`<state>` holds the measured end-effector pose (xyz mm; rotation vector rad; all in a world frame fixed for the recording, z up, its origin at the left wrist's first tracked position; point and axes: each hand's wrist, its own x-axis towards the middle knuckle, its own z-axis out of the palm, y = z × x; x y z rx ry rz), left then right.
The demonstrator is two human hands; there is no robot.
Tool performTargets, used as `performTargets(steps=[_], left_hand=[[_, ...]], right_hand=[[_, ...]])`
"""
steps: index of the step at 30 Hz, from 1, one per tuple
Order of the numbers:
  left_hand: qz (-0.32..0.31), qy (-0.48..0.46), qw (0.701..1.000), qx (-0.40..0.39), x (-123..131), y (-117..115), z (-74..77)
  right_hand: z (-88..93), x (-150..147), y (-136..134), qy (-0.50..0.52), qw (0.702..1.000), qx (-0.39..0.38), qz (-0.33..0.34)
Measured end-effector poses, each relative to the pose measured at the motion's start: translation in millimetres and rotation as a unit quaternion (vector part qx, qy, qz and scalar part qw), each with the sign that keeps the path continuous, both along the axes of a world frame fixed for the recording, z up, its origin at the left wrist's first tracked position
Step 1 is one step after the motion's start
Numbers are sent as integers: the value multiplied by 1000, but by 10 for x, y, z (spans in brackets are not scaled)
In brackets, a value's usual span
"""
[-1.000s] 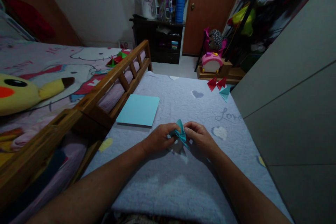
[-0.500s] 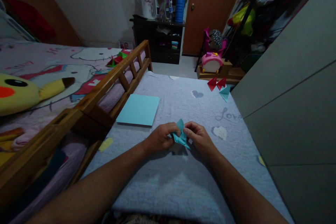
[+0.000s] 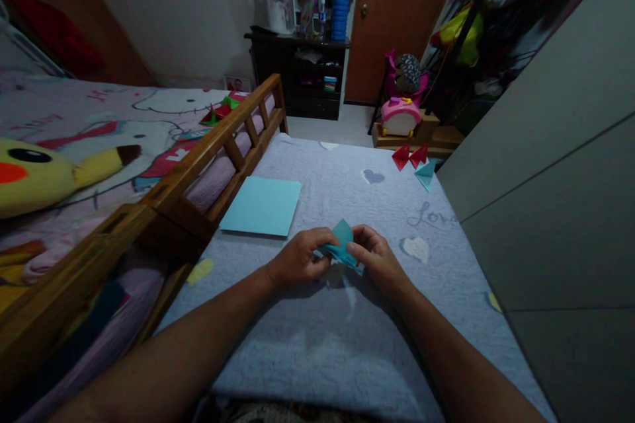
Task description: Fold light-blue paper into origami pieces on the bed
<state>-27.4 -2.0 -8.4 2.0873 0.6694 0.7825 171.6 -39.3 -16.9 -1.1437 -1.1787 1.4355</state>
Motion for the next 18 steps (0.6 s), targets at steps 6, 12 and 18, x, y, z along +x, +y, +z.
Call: performTargets(steps=[6, 12, 18], left_hand=[[-10, -60, 995, -79, -20, 5, 29], [80, -68, 976, -190, 45, 18, -37], [103, -75, 964, -235, 81, 31, 18]], right_hand=[[-2, 7, -8, -39, 999, 3, -1], [46, -19, -12, -67, 997, 28, 2], [-5, -26, 3, -61, 998, 20, 3]])
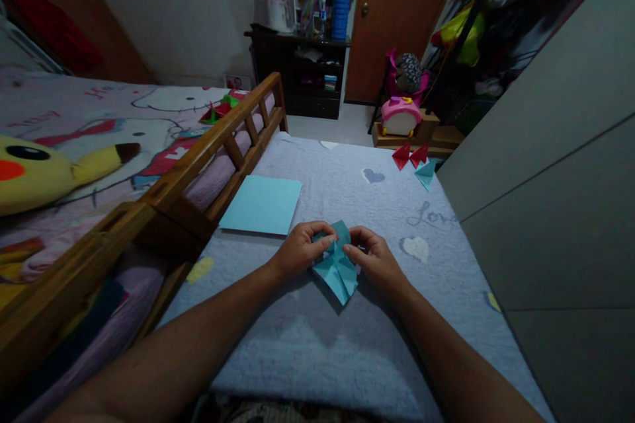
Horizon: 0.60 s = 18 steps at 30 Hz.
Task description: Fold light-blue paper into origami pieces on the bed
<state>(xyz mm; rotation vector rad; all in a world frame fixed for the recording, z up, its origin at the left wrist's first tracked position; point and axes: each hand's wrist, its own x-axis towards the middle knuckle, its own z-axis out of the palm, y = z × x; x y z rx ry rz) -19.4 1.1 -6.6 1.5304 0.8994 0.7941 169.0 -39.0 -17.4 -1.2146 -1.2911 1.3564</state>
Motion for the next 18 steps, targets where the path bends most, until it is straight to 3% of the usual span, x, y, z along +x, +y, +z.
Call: performTargets(steps=[10, 15, 18], left_hand=[[15, -121, 987, -109, 56, 8, -95], [-83, -146, 980, -105, -93, 52, -92], [-171, -50, 983, -49, -256, 91, -63]], right_hand=[[-4, -34, 44, 38, 999, -27, -23], [14, -69, 50, 39, 998, -38, -44], [1, -72, 50, 38, 997, -44, -46]])
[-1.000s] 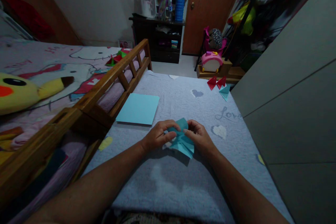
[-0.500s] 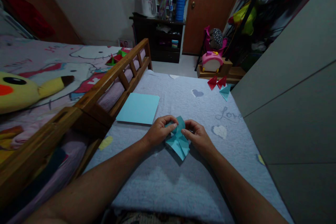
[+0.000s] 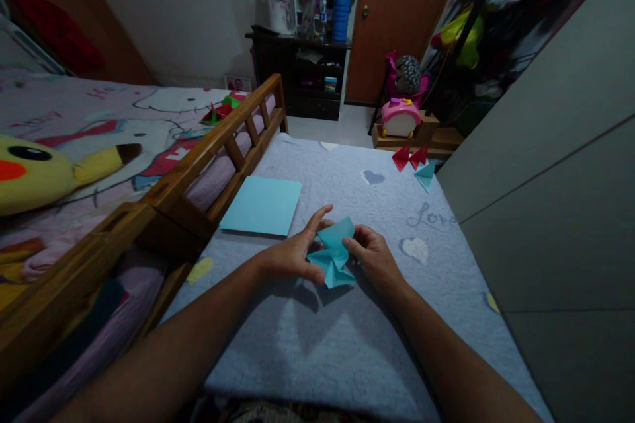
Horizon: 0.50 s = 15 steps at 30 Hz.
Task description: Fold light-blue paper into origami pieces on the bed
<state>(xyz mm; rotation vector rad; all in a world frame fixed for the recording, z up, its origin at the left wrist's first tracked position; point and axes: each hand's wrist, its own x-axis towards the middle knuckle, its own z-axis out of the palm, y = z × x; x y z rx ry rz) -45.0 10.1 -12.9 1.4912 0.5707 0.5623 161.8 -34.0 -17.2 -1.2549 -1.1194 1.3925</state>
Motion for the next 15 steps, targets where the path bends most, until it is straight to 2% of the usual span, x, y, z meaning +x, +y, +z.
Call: performTargets(steps=[3, 7, 10, 15], left_hand=[[-39, 61, 992, 105, -93, 9, 32], [11, 88, 971, 222, -45, -35, 51], [51, 110, 958, 258, 32, -67, 35], [69, 122, 951, 277, 80, -90, 12]], right_hand=[[-19, 3, 2, -7, 1000, 3, -1], [-35, 11, 3, -5, 1000, 13, -1], [-45, 24, 0, -5, 1000, 22, 6], [-47, 53, -9, 11, 999, 30, 38]])
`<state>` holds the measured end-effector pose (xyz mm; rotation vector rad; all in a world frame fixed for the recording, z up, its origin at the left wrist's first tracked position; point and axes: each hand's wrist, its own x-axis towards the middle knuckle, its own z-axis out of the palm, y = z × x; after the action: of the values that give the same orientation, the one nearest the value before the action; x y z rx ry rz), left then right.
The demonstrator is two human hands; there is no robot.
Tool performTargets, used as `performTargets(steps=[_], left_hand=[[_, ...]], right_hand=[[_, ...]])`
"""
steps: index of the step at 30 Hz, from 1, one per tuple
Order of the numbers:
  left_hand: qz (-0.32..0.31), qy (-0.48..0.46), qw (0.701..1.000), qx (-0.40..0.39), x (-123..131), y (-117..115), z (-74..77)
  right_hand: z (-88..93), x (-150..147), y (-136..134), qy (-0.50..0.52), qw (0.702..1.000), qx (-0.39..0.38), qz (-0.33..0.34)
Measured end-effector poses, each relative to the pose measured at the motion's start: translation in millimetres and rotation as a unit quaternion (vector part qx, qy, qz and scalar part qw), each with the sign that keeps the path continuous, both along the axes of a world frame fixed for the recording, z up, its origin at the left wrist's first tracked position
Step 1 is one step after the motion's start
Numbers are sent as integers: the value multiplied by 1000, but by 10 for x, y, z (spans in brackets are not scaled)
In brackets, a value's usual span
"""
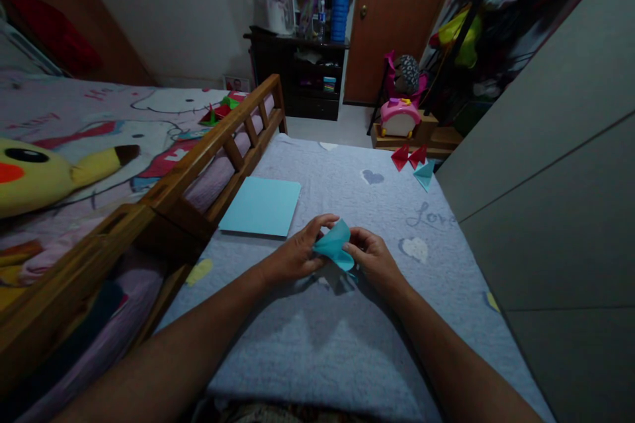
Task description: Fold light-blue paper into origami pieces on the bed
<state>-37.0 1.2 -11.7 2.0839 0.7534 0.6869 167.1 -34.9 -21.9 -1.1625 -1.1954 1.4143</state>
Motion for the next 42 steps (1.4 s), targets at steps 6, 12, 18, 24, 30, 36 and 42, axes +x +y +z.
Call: performTargets(steps=[6, 12, 18, 24, 30, 36, 42], left_hand=[[7, 7, 1000, 29, 2, -20, 44], [-43, -10, 998, 50, 23, 31, 51], [-44, -9, 999, -12, 30, 47, -17], [-38, -69, 995, -62, 46, 54, -55], [-53, -79, 994, -62, 57, 42, -55], [-56, -75, 994, -50, 56, 33, -50], [-70, -80, 992, -64, 59, 16, -48]], right_hand=[[46, 10, -36, -3, 1000, 0, 14], [36, -9, -41, 22, 1000, -4, -11], [1, 6, -24, 21, 1000, -2, -19], [0, 13, -46, 32, 999, 9, 5], [35, -2, -52, 11, 1000, 8, -6], [45, -9, -49, 37, 999, -13, -4], [66, -32, -50, 50, 998, -33, -15]])
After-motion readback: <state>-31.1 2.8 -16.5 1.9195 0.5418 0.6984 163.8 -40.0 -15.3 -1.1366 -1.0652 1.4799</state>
